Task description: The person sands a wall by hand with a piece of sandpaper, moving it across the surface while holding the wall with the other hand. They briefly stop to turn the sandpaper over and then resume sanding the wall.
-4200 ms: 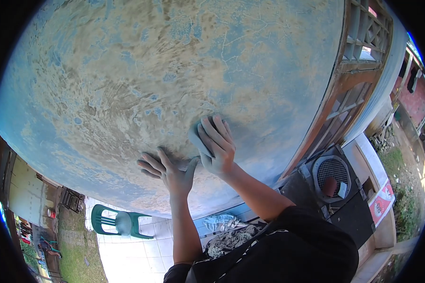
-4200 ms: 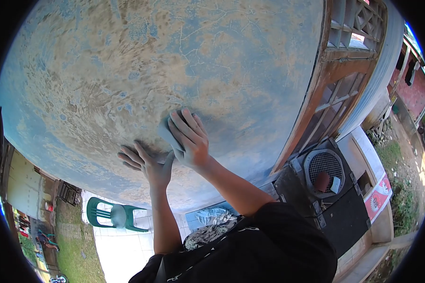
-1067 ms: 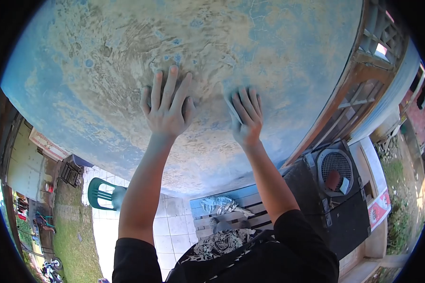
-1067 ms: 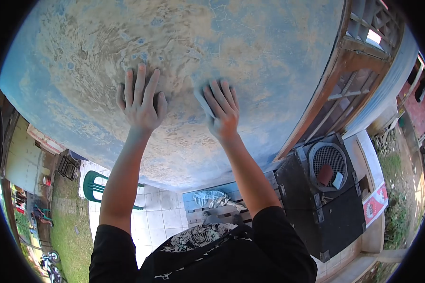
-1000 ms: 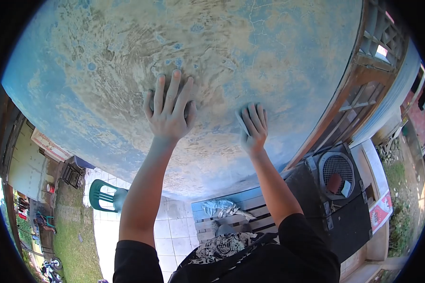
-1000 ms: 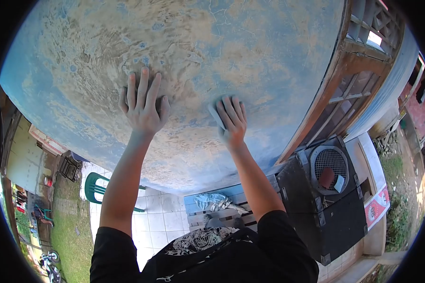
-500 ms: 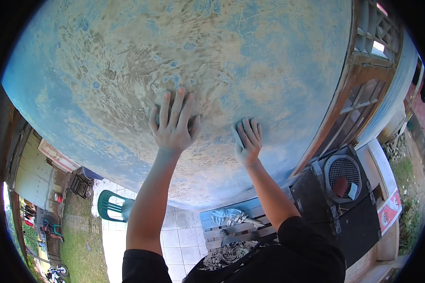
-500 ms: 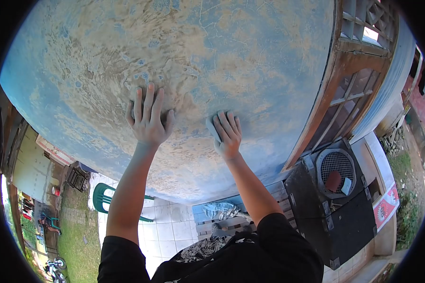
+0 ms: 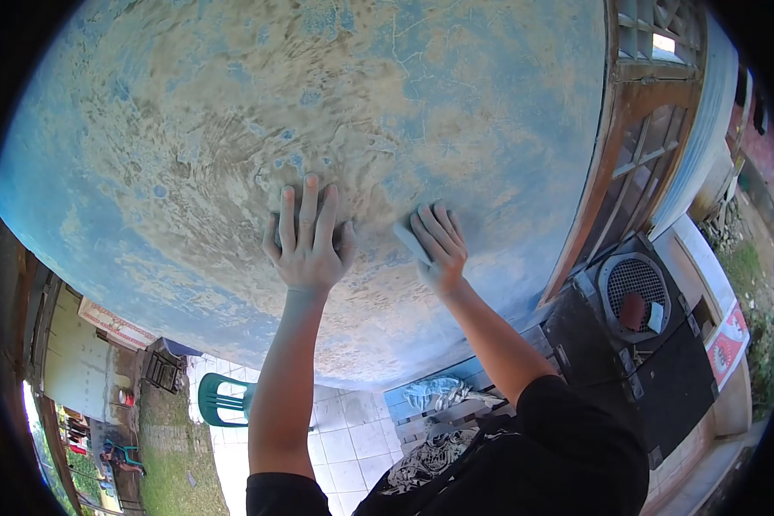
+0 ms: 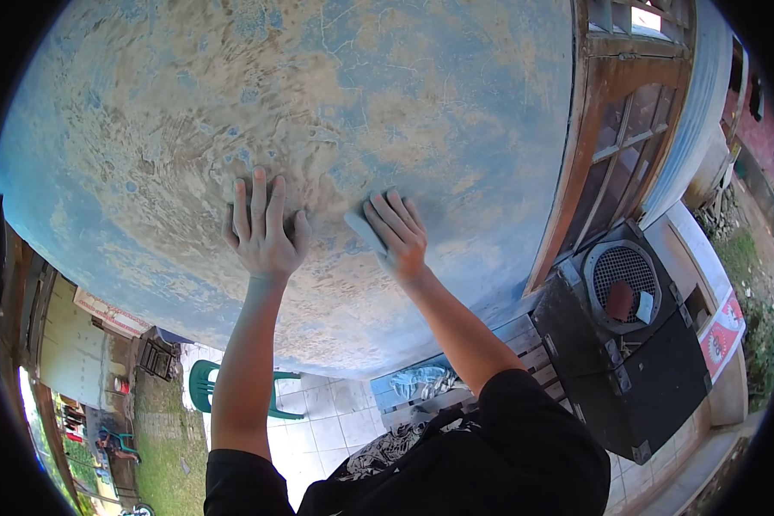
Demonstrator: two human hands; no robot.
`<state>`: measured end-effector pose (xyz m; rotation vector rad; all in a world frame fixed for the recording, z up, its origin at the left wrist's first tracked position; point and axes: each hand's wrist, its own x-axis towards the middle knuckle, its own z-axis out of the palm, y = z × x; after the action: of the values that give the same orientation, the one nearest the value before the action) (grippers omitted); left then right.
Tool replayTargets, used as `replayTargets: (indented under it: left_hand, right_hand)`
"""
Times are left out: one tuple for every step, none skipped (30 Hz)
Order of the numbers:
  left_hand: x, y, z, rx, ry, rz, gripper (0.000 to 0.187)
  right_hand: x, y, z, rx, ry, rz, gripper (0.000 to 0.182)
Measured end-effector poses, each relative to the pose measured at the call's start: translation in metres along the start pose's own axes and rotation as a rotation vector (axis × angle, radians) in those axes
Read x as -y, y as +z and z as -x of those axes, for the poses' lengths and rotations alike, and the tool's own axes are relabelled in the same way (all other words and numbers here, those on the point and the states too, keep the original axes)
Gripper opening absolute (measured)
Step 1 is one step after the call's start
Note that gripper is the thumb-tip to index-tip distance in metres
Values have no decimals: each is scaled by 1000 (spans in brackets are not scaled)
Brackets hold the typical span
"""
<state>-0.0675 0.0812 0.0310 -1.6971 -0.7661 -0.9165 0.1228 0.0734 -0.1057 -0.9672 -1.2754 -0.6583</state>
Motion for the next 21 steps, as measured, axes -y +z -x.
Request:
replayTargets:
  left_hand:
    - [1,-2,-1,7,-1,0,48]
    - [1,-3,-1,15,2,1,49]
    - [1,-2,-1,22,2,5,49]
    - [2,0,-1,12,-21,6,46]
    - [1,-1,0,7,-42,10,45]
    - [0,-2,2,12,-38,17,45]
    - [0,-1,2,-4,-33,22,45]
    - [1,1,0,-25,-28,27,45]
    - [0,-2,-1,-17,-26,4,43]
    - [-1,-1,-1,-23,-24,6,43]
    - [0,-1,1,-19,-19,-5,42]
    - [1,0,2,-21,-16,-19,42]
    - [1,3,0,-29,-22,-20,42]
    - [2,3,0,-33,-22,-16,41]
    - [1,1,2,-28,-16,-7,41]
    - [1,-1,5,-16,-14,0,41]
    - [1,-2,6,-10,-18,9,41]
    - [2,-1,3,-15,-24,15,40]
    - [2,1,2,-27,-24,16,40]
    - [2,2,3,-33,-28,35,40]
    - [2,1,4,-37,-32,54,40]
  right_hand:
    - [16,7,-15,-39,74,-50,32]
    - [32,12,-33,-80,153,-98,31]
    - [44,13,-58,-69,124,-130,34]
    - [53,13,-77,-66,133,-127,34]
    - [60,12,-91,-55,109,-175,34]
    - [62,11,-98,-49,78,-222,35]
    - [57,7,-95,-57,76,-215,35]
    - [47,1,-88,11,18,-217,36]
    - [35,-3,-80,82,-40,-219,38]
    - [12,-2,-62,77,-42,-214,38]
    - [-16,2,-36,-19,-60,-90,38]
    - [-21,-1,-41,-116,-83,34,39]
    - [-25,1,-49,-118,-93,35,39]
    - [-28,0,-53,-232,94,1,40]
    - [-19,-6,-60,-341,293,-29,42]
    - [-4,-3,-61,-334,303,-23,42]
    - [15,7,-65,-272,271,-43,42]
    - [25,12,-70,-216,228,-64,42]
    - [27,8,-68,-225,221,-62,42]
    - [30,0,-59,-8,46,-89,42]
    - [28,-6,-52,211,-126,-112,41]
